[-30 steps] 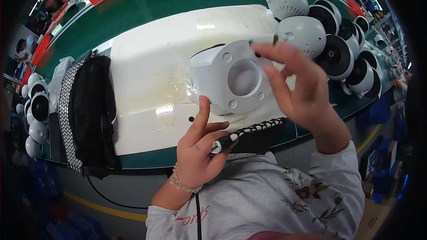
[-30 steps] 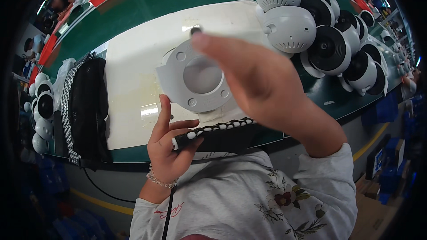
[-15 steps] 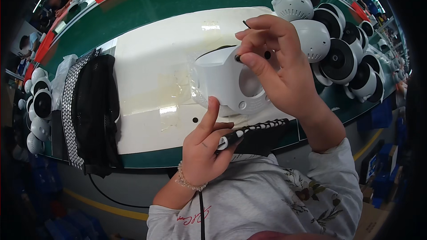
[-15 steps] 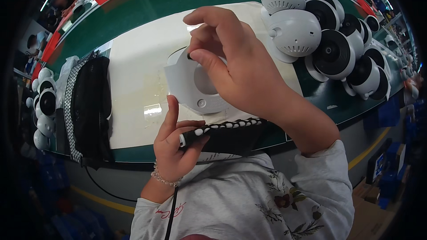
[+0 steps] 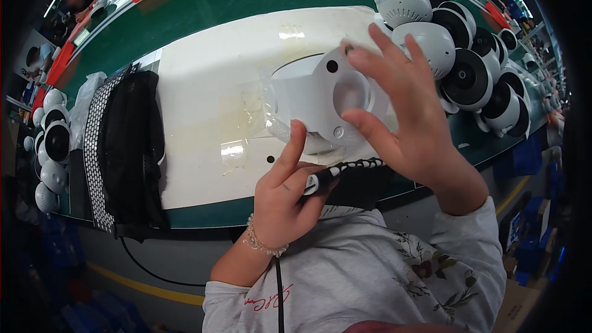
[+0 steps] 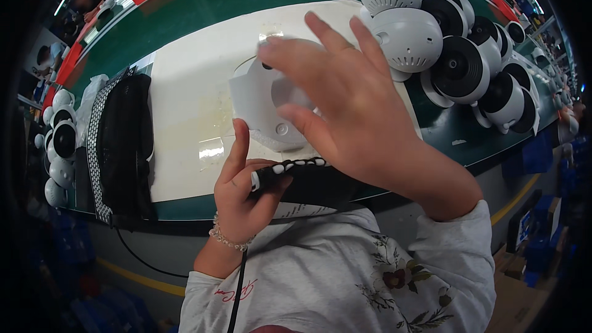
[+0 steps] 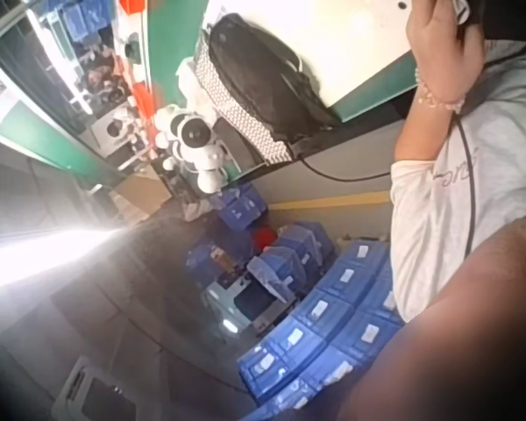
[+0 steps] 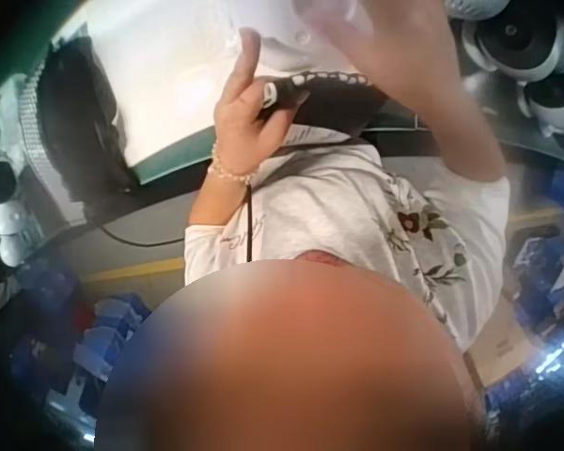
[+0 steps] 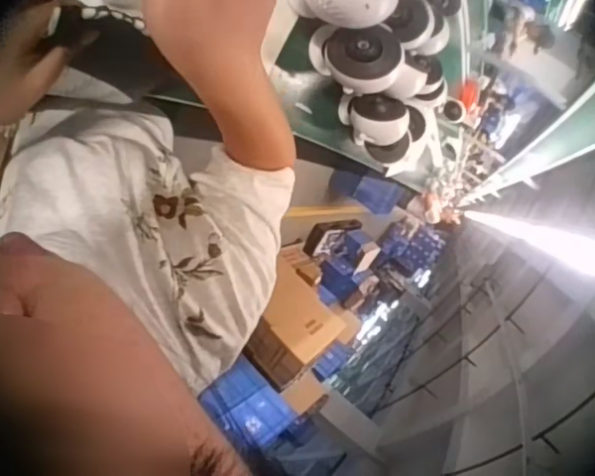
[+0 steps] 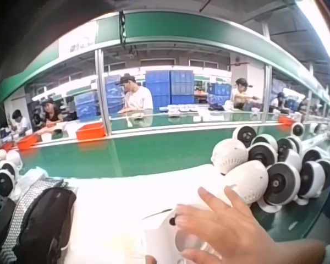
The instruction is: Manually assembling black plugs and components onto white dome camera housing bases on an assembly line conveyor.
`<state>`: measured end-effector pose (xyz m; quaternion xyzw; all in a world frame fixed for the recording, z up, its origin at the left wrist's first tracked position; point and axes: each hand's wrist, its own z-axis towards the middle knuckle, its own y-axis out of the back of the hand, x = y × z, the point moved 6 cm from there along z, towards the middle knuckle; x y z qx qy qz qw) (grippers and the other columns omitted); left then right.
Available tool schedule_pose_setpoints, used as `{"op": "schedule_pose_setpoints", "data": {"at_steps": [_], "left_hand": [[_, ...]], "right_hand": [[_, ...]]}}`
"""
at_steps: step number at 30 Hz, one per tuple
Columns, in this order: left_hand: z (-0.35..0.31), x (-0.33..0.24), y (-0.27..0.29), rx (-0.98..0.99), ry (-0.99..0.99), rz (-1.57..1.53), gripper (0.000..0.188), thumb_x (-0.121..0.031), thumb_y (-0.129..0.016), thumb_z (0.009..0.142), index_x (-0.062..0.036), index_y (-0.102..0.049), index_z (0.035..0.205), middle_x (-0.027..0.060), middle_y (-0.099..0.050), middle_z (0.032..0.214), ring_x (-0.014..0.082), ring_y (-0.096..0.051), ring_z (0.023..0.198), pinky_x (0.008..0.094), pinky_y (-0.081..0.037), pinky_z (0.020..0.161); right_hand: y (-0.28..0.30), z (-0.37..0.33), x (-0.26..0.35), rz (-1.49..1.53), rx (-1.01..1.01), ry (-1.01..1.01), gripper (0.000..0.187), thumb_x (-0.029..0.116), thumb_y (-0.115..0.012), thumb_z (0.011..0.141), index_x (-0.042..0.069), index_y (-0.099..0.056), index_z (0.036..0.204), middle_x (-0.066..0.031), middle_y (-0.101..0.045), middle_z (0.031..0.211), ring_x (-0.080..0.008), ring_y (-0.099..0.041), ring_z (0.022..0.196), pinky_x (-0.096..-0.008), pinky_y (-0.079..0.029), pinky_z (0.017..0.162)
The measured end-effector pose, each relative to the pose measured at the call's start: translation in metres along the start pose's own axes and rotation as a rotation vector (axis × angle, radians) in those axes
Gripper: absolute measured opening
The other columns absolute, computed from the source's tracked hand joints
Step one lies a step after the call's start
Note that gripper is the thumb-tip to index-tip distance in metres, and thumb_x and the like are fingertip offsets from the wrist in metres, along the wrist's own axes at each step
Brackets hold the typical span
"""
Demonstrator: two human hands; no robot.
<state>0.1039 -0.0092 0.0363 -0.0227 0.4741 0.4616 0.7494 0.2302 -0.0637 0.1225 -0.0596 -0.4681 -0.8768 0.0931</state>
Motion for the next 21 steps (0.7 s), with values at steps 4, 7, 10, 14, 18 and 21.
{"op": "schedule_pose_setpoints", "data": {"at_steps": [4,7,10,14,18,21], "left_hand": [[-0.003,0.004,-0.003,0.025,0.073,-0.035,0.019,0.004,-0.068,0.063,0.0031,-0.056,0.078,0.0292,-0.028,0.133,0.0323,-0.034,0.124,0.0316,-0.037,0.091],[-0.003,0.008,-0.002,0.025,0.067,-0.051,0.019,0.005,-0.067,0.064,0.0042,-0.056,0.079,0.0283,-0.028,0.134,0.0322,-0.033,0.125,0.0321,-0.037,0.092],[-0.002,0.008,-0.001,0.011,0.047,-0.058,0.019,0.006,-0.067,0.064,0.0051,-0.056,0.080,0.0279,-0.027,0.134,0.0320,-0.035,0.123,0.0323,-0.038,0.091],[0.000,0.007,-0.002,-0.019,0.016,-0.025,0.020,0.006,-0.066,0.063,0.0050,-0.057,0.081,0.0273,-0.027,0.135,0.0252,-0.055,0.104,0.0289,-0.044,0.082],[-0.001,0.009,-0.002,-0.003,0.044,0.012,0.021,0.007,-0.066,0.062,0.0042,-0.057,0.081,0.0269,-0.028,0.135,0.0157,-0.060,0.079,0.0253,-0.046,0.070],[-0.001,0.009,-0.003,-0.026,0.031,0.009,0.019,0.007,-0.065,0.062,0.0038,-0.057,0.079,0.0267,-0.028,0.135,0.0112,-0.057,0.067,0.0232,-0.045,0.064]], "right_hand": [[-0.010,-0.020,-0.013,0.258,-0.099,-0.032,0.016,0.009,-0.062,0.077,0.007,-0.057,0.092,-0.0170,-0.038,0.132,-0.0357,-0.024,0.129,-0.0463,-0.018,0.102],[-0.024,-0.023,-0.013,0.450,-0.043,-0.147,0.008,0.009,-0.062,0.078,0.006,-0.059,0.085,-0.0177,-0.031,0.136,-0.0368,-0.016,0.131,-0.0410,-0.028,0.098],[-0.030,-0.025,-0.013,0.432,0.014,-0.165,0.006,0.010,-0.061,0.079,0.005,-0.059,0.083,-0.0193,-0.031,0.136,-0.0357,-0.013,0.132,-0.0313,-0.039,0.088],[-0.033,-0.029,-0.018,0.487,-0.008,-0.173,0.007,0.011,-0.060,0.081,0.005,-0.061,0.082,-0.0194,-0.031,0.136,-0.0352,-0.012,0.132,-0.0243,-0.043,0.079],[-0.032,-0.029,-0.015,0.474,-0.001,-0.191,0.007,0.011,-0.060,0.080,0.004,-0.062,0.082,-0.0197,-0.031,0.136,-0.0347,-0.013,0.132,-0.0260,-0.041,0.083],[-0.033,-0.031,-0.013,0.332,-0.031,-0.126,0.014,0.018,-0.057,0.083,0.005,-0.063,0.084,-0.0206,-0.035,0.134,-0.0347,-0.018,0.131,-0.0326,-0.033,0.092]]}}
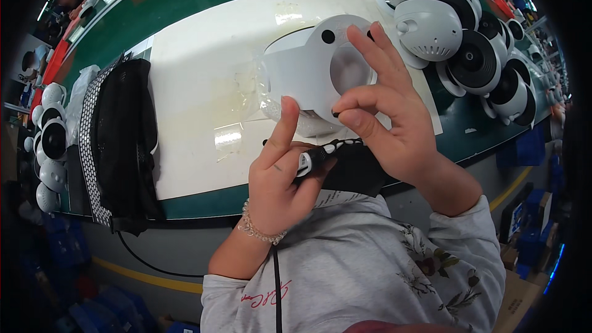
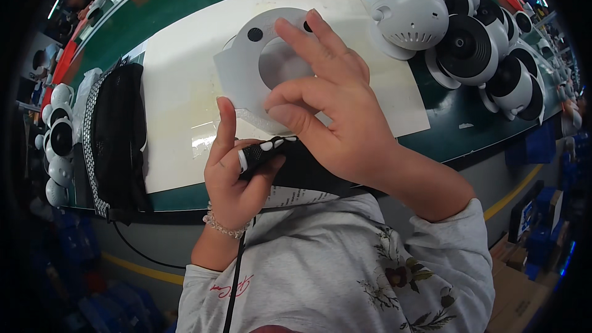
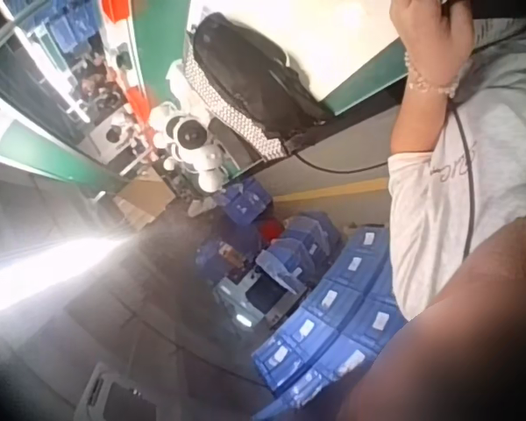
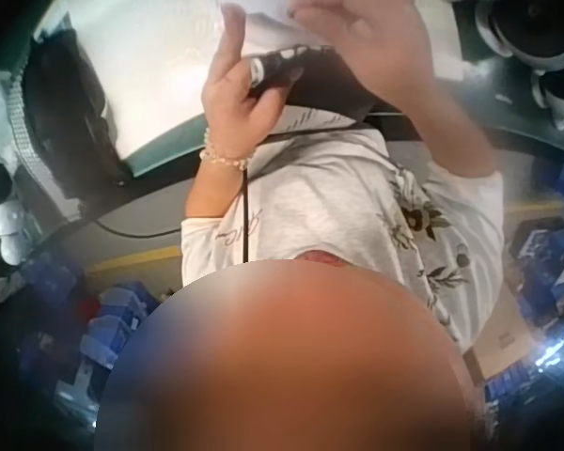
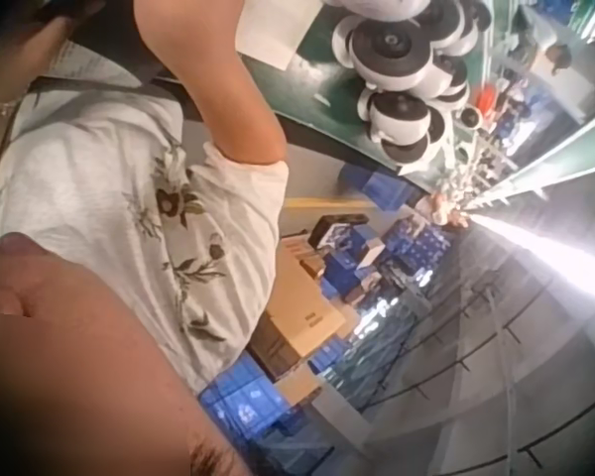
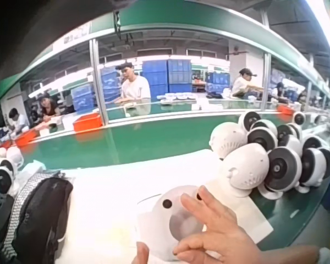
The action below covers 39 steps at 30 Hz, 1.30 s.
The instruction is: Manually assembling black plugs and components onto white dome camera housing bases on an assembly line conveyor.
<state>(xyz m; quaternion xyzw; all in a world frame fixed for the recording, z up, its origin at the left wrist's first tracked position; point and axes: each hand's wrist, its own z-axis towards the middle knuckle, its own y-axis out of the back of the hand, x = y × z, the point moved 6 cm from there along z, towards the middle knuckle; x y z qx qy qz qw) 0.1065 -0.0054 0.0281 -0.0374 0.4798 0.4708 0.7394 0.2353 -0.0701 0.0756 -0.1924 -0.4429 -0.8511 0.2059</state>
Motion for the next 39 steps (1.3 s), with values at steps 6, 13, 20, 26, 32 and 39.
{"op": "schedule_pose_setpoints", "data": {"at_steps": [6,13,20,26,32,39], "left_hand": [[-0.001,0.000,0.000,-0.017,-0.003,0.004,0.015,0.007,-0.062,0.061,0.0039,-0.058,0.076,0.0269,-0.028,0.135,0.0121,-0.058,0.068,0.0230,-0.045,0.063],[-0.002,0.000,-0.001,-0.024,-0.037,-0.003,0.018,0.007,-0.060,0.062,0.0050,-0.057,0.080,0.0267,-0.029,0.134,0.0295,-0.058,0.099,0.0284,-0.048,0.072],[-0.004,0.003,-0.003,-0.047,-0.110,0.018,0.023,0.010,-0.054,0.058,0.0052,-0.054,0.080,0.0289,-0.027,0.134,0.0256,-0.062,0.088,0.0272,-0.049,0.065],[-0.005,0.000,-0.002,-0.002,-0.052,-0.001,0.025,0.011,-0.054,0.056,0.0051,-0.054,0.080,0.0277,-0.028,0.134,0.0236,-0.063,0.078,0.0276,-0.050,0.063],[-0.002,0.001,-0.004,-0.010,-0.091,0.013,0.024,0.010,-0.055,0.056,0.0059,-0.055,0.079,0.0282,-0.029,0.133,0.0230,-0.063,0.075,0.0288,-0.050,0.063],[-0.002,0.000,-0.003,-0.030,-0.106,-0.022,0.023,0.010,-0.054,0.057,0.0072,-0.055,0.080,0.0288,-0.031,0.132,0.0224,-0.063,0.075,0.0277,-0.050,0.062]], "right_hand": [[-0.004,-0.023,0.018,-0.641,-0.030,0.242,0.038,0.040,-0.045,0.087,0.010,-0.063,0.101,-0.0161,-0.046,0.126,-0.0344,-0.031,0.125,-0.0425,-0.007,0.103],[0.002,-0.013,0.026,-0.152,0.035,0.082,0.028,0.032,-0.055,0.082,0.009,-0.063,0.096,-0.0065,-0.054,0.118,-0.0301,-0.036,0.122,-0.0423,-0.011,0.103],[-0.012,-0.016,0.034,-0.186,0.059,0.243,0.014,0.018,-0.067,0.069,0.009,-0.065,0.080,-0.0055,-0.055,0.115,-0.0291,-0.038,0.121,-0.0418,-0.014,0.102],[-0.011,-0.012,0.031,-0.163,0.034,0.226,0.011,0.020,-0.067,0.069,0.011,-0.063,0.074,-0.0025,-0.056,0.113,-0.0272,-0.039,0.119,-0.0420,-0.016,0.100],[-0.011,-0.010,0.025,-0.057,0.065,0.266,0.013,0.021,-0.068,0.068,0.011,-0.063,0.073,-0.0024,-0.057,0.110,-0.0272,-0.038,0.117,-0.0409,-0.025,0.092],[-0.008,-0.021,0.031,-0.204,-0.100,0.296,0.012,0.019,-0.068,0.064,0.012,-0.063,0.073,0.0000,-0.058,0.105,-0.0268,-0.040,0.115,-0.0399,-0.026,0.093]]}}
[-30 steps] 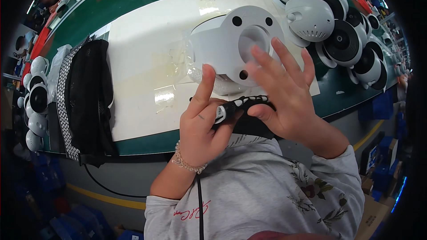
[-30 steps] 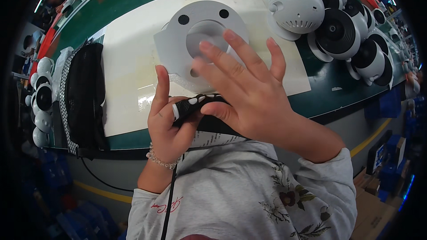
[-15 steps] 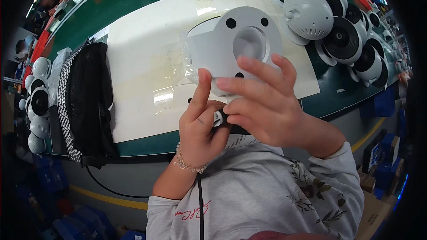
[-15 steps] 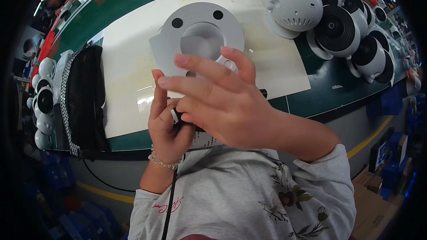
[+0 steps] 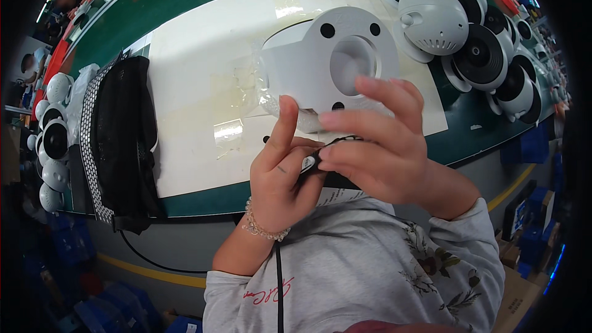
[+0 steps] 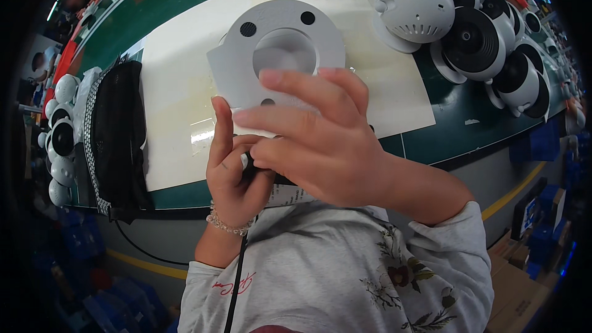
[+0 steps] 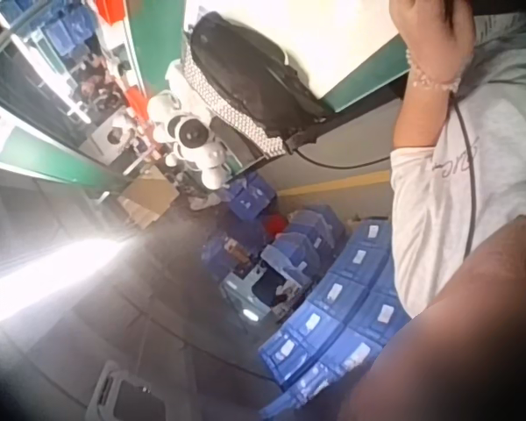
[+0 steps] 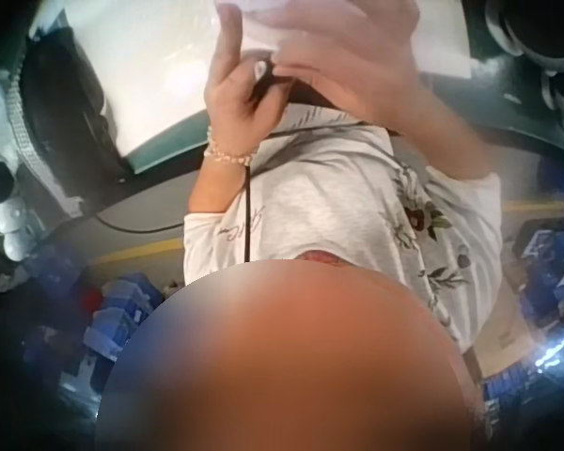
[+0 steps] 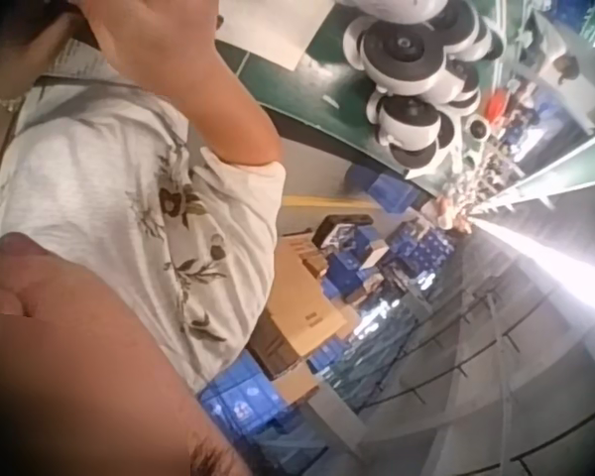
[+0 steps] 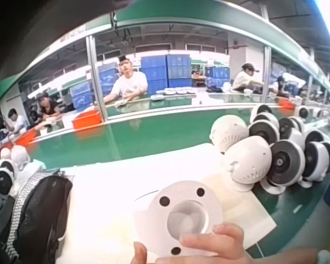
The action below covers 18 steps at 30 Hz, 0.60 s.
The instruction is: Manually assembling black plugs and components onto white dome camera housing bases on an assembly line conveyor.
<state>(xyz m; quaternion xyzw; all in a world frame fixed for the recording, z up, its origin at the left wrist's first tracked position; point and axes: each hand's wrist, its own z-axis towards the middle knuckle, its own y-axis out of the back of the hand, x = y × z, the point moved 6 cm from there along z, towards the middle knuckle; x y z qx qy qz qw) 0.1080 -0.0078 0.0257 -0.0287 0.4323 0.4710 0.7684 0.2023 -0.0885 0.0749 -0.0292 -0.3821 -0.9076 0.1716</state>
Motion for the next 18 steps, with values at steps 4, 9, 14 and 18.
{"op": "schedule_pose_setpoints", "data": {"at_steps": [4,9,14,18], "left_hand": [[0.002,-0.003,0.003,-0.024,-0.029,0.045,0.019,0.010,-0.060,0.060,0.0074,-0.054,0.078,0.0281,-0.031,0.132,0.0217,-0.063,0.075,0.0272,-0.050,0.062],[-0.005,-0.001,0.002,0.013,0.112,0.119,0.017,0.005,-0.064,0.063,0.0050,-0.059,0.079,0.0281,-0.027,0.135,0.0259,-0.055,0.103,0.0268,-0.045,0.077],[-0.005,0.002,0.001,0.006,0.184,0.108,0.016,0.003,-0.067,0.062,0.0047,-0.059,0.076,0.0266,-0.028,0.135,0.0242,-0.056,0.099,0.0266,-0.045,0.076],[-0.005,0.003,0.000,0.003,0.200,0.110,0.015,0.003,-0.067,0.062,0.0047,-0.059,0.076,0.0261,-0.028,0.135,0.0243,-0.056,0.099,0.0269,-0.045,0.075]], "right_hand": [[0.006,-0.014,0.010,-0.056,-0.086,0.219,0.006,0.014,-0.065,0.067,0.013,-0.063,0.072,-0.0045,-0.056,0.110,-0.0296,-0.038,0.118,-0.0410,-0.024,0.098],[0.028,-0.010,-0.050,0.048,-0.138,-0.280,0.008,0.010,-0.063,0.071,0.009,-0.061,0.079,-0.0073,-0.052,0.116,-0.0310,-0.037,0.118,-0.0395,-0.027,0.097],[0.022,-0.015,-0.057,0.165,-0.023,-0.382,0.005,0.010,-0.057,0.080,0.006,-0.060,0.081,-0.0156,-0.043,0.126,-0.0330,-0.029,0.124,-0.0424,-0.022,0.100],[0.025,-0.014,-0.047,0.022,-0.007,-0.353,0.006,0.010,-0.061,0.077,0.006,-0.061,0.082,-0.0151,-0.047,0.123,-0.0327,-0.033,0.122,-0.0413,-0.025,0.099]]}}
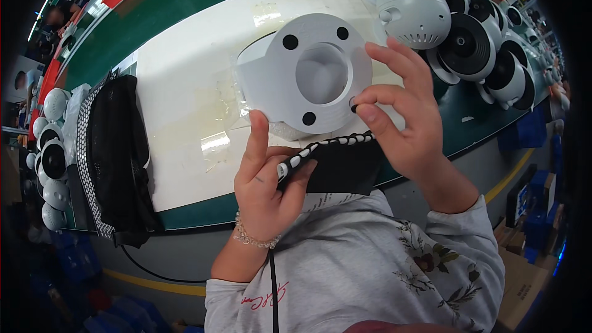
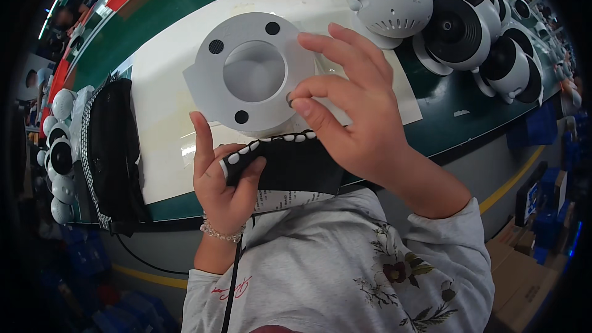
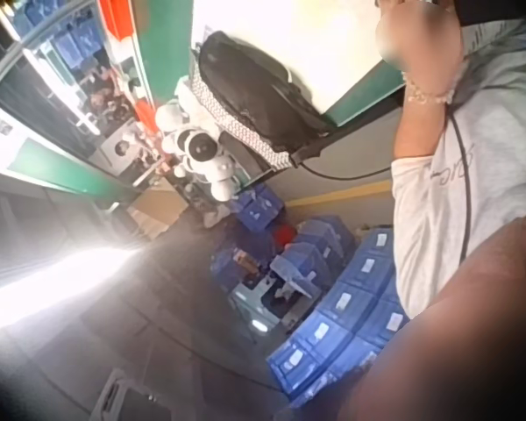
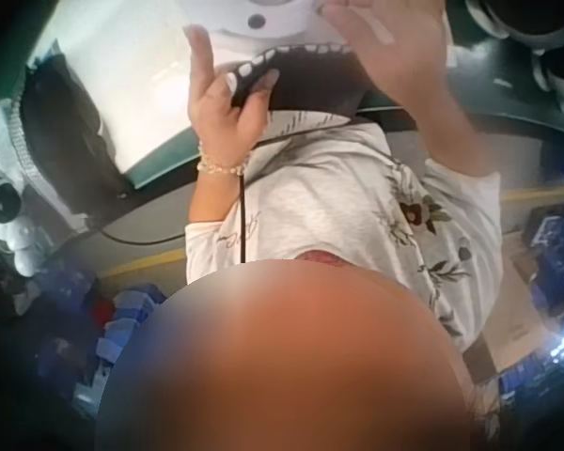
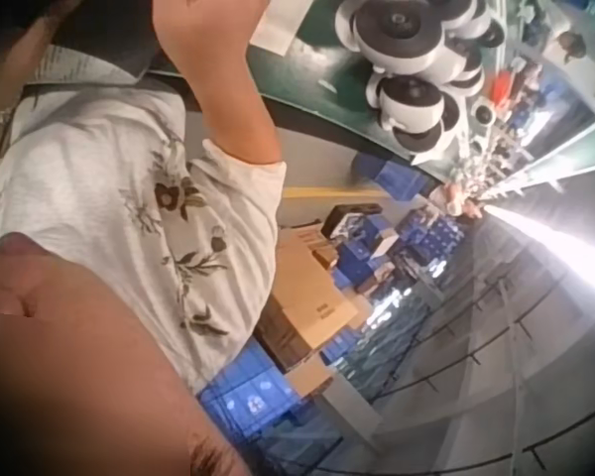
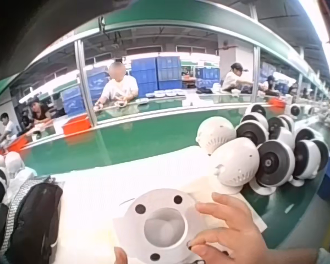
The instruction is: Manually assembling black plugs and components onto white dome camera housing bases on an assembly line conveyor.
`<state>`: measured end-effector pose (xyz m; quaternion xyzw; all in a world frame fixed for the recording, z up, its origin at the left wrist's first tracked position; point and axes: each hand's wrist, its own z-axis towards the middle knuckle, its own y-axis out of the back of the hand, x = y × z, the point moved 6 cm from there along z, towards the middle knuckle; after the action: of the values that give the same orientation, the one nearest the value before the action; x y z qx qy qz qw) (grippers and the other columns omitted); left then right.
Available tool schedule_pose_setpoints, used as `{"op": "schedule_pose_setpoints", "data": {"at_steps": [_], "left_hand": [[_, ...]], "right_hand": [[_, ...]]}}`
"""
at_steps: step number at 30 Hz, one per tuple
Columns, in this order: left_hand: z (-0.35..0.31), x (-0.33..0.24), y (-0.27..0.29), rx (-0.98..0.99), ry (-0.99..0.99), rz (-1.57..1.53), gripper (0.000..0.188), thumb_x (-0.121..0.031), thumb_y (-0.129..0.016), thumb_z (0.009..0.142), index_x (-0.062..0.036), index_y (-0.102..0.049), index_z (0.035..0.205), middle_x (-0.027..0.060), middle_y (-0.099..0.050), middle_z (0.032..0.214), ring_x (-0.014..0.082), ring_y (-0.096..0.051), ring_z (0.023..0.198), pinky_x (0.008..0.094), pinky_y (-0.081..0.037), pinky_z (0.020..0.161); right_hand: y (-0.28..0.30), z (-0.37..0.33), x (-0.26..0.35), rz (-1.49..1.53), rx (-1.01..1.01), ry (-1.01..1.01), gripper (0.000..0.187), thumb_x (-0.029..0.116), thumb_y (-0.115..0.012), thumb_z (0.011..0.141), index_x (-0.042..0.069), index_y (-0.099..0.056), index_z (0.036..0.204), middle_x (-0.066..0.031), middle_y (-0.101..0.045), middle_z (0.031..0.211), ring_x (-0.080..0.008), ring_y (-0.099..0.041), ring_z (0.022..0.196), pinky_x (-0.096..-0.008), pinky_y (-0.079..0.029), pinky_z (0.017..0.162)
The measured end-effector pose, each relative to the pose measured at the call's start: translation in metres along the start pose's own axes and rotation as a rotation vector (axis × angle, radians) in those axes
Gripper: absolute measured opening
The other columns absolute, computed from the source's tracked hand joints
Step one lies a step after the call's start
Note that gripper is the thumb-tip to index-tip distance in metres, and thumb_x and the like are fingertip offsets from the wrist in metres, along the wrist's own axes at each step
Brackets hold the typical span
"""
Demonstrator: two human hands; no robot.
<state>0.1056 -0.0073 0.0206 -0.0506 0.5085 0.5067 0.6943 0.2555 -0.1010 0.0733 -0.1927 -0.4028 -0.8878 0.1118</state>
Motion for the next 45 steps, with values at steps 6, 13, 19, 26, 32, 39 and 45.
{"op": "schedule_pose_setpoints", "data": {"at_steps": [6,13,19,26,32,39,45], "left_hand": [[0.004,-0.010,0.000,-0.028,-0.195,-0.019,0.019,0.011,-0.063,0.063,0.0096,-0.046,0.072,0.0281,-0.029,0.133,0.0230,-0.063,0.078,0.0263,-0.051,0.063],[0.000,-0.003,0.001,-0.022,-0.077,-0.025,0.016,0.007,-0.064,0.063,0.0067,-0.054,0.075,0.0260,-0.029,0.135,0.0215,-0.061,0.082,0.0256,-0.048,0.066],[0.004,-0.010,-0.001,-0.019,-0.138,-0.036,0.017,0.012,-0.062,0.062,0.0092,-0.047,0.071,0.0281,-0.029,0.133,0.0228,-0.063,0.075,0.0263,-0.051,0.062],[0.001,-0.007,0.004,-0.007,-0.145,-0.031,0.017,0.011,-0.063,0.063,0.0079,-0.048,0.070,0.0283,-0.029,0.133,0.0223,-0.063,0.077,0.0261,-0.051,0.063],[-0.002,0.006,0.005,0.059,0.029,-0.148,0.011,0.007,-0.061,0.063,0.0040,-0.057,0.073,0.0270,-0.028,0.134,0.0220,-0.061,0.092,0.0258,-0.048,0.067],[-0.013,0.015,0.029,0.073,-0.131,-0.327,0.021,0.004,-0.069,0.062,0.0019,-0.060,0.080,0.0261,-0.037,0.129,0.0292,-0.061,0.092,0.0280,-0.050,0.064],[-0.013,0.019,0.033,0.136,-0.022,-0.349,0.021,0.003,-0.067,0.067,0.0029,-0.049,0.077,0.0285,-0.036,0.128,0.0289,-0.062,0.089,0.0311,-0.052,0.068]], "right_hand": [[0.006,0.000,-0.001,-0.105,-0.070,0.018,0.007,0.007,-0.065,0.072,0.006,-0.062,0.078,-0.0134,-0.050,0.119,-0.0325,-0.038,0.118,-0.0401,-0.030,0.096],[0.003,0.001,0.002,-0.119,-0.029,0.048,0.010,0.008,-0.064,0.072,0.007,-0.064,0.082,-0.0141,-0.050,0.119,-0.0325,-0.038,0.117,-0.0386,-0.032,0.094],[0.004,-0.018,0.015,-0.524,-0.004,0.205,0.032,0.034,-0.056,0.080,0.011,-0.063,0.101,-0.0141,-0.044,0.125,-0.0310,-0.036,0.119,-0.0440,-0.024,0.098],[0.017,0.025,0.028,-0.537,0.339,0.188,0.046,0.038,-0.051,0.084,0.007,-0.051,0.118,-0.0138,-0.041,0.128,-0.0326,-0.035,0.119,-0.0445,-0.022,0.099],[0.007,0.093,0.029,-0.301,0.169,0.359,0.045,0.027,-0.057,0.081,0.005,-0.049,0.118,-0.0109,-0.049,0.120,-0.0257,-0.045,0.110,-0.0337,-0.034,0.091],[-0.025,0.149,-0.026,0.435,0.416,-0.249,0.023,0.021,-0.066,0.074,0.002,-0.060,0.087,-0.0026,-0.053,0.077,-0.0113,-0.052,0.074,-0.0241,-0.040,0.063],[-0.133,0.210,-0.088,-0.344,-0.155,0.218,0.016,0.022,-0.063,0.074,0.010,-0.058,0.082,-0.0042,-0.054,0.081,-0.0225,-0.055,0.078,-0.0305,-0.046,0.065]]}}
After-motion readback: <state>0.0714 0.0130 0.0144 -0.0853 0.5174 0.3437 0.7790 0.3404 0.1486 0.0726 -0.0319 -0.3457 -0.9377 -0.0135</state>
